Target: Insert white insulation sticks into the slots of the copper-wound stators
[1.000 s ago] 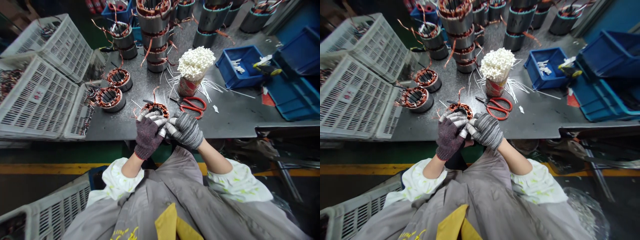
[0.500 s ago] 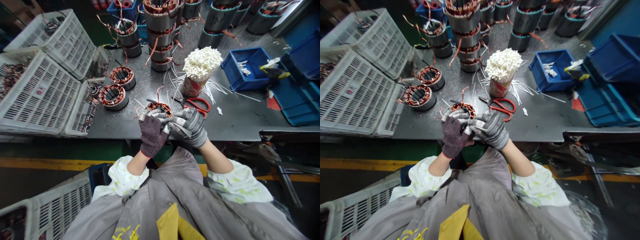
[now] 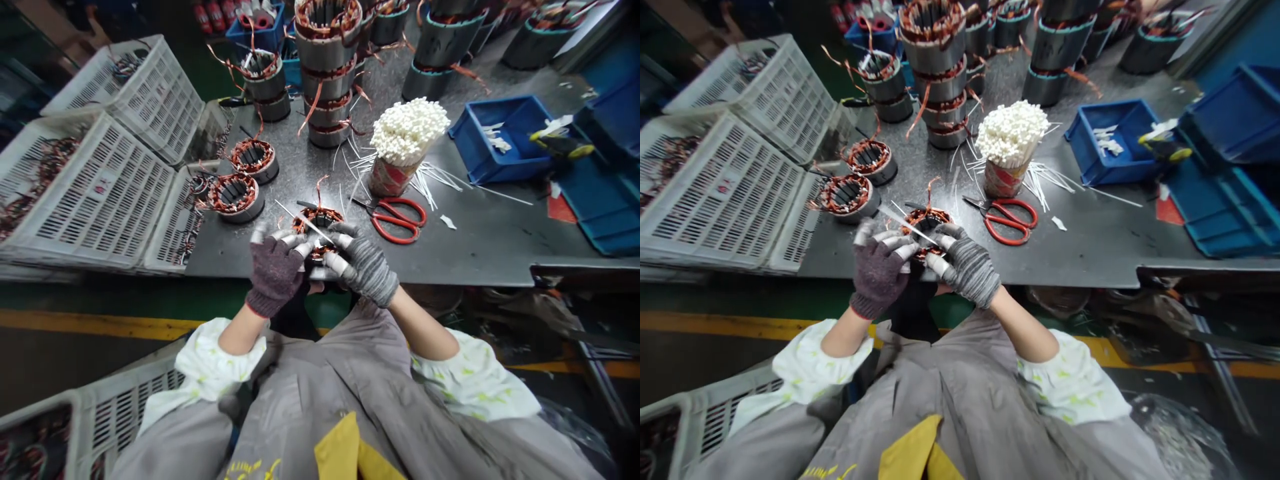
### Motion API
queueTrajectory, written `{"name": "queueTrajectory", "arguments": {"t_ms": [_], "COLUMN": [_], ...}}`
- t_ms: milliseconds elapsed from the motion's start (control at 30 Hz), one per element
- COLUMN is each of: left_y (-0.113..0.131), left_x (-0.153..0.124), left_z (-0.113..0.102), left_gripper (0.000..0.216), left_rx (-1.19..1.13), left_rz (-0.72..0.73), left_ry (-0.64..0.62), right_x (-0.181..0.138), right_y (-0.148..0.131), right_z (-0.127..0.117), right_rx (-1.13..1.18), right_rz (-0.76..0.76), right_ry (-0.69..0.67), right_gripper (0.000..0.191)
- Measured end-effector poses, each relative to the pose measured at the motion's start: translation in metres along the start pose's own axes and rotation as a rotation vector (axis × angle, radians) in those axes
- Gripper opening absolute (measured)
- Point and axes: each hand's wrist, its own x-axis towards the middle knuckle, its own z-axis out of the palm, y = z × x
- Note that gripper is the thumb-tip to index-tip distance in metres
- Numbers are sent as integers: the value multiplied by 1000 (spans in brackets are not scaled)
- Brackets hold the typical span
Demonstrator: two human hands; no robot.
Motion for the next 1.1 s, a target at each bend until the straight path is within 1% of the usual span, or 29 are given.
{"name": "queueTrajectory", "arguments": {"t_ms": [100, 200, 300, 333, 367, 433, 533, 567, 600, 633, 667, 767, 833, 900, 967, 1000, 1033, 1100], "left_y": [-10, -10, -9, -10, -9, -7, 7, 13, 19, 24, 27, 30, 27, 25, 25, 25, 25, 24], "left_x": [4, 13, 19, 19, 19, 16, 10, 8, 6, 5, 4, 2, 2, 3, 5, 6, 8, 10], "left_z": [-1, -1, 2, 4, 7, 14, 22, 23, 23, 23, 22, 19, 18, 19, 22, 23, 24, 25], "left_gripper": [33, 30, 25, 23, 22, 22, 25, 26, 27, 28, 29, 33, 34, 35, 38, 39, 38, 36], "left_rx": [-23, -99, -191, -209, -213, -178, -68, -33, -5, 11, 16, 14, 16, 3, -32, -50, -67, -82], "left_rz": [90, 157, 228, 247, 257, 237, 158, 131, 108, 90, 83, 93, 104, 108, 86, 67, 49, 20], "left_ry": [-64, -22, 14, 20, 30, 69, 147, 170, 188, 196, 194, 152, 135, 146, 190, 209, 214, 176], "right_x": [16, 33, 40, 40, 40, 41, 53, 60, 69, 78, 88, 107, 105, 91, 65, 49, 32, -2], "right_y": [9, 21, 31, 35, 39, 49, 69, 77, 84, 90, 96, 98, 88, 68, 43, 30, 19, 0], "right_z": [5, -1, -13, -18, -23, -38, -67, -78, -89, -99, -108, -127, -132, -129, -117, -108, -99, -78], "right_rx": [43, 159, 303, 336, 353, 336, 206, 144, 78, 6, -64, -191, -177, -66, 92, 157, 199, 207], "right_rz": [10, -43, -96, -105, -91, -1, 169, 192, 193, 183, 162, 62, -9, -67, -107, -122, -134, -164], "right_ry": [-14, -98, -192, -199, -158, 43, 503, 644, 753, 840, 886, 857, 850, 874, 871, 834, 761, 501], "right_gripper": [25, 24, 24, 27, 30, 33, 27, 26, 24, 23, 24, 20, 13, 12, 13, 13, 12, 14]}}
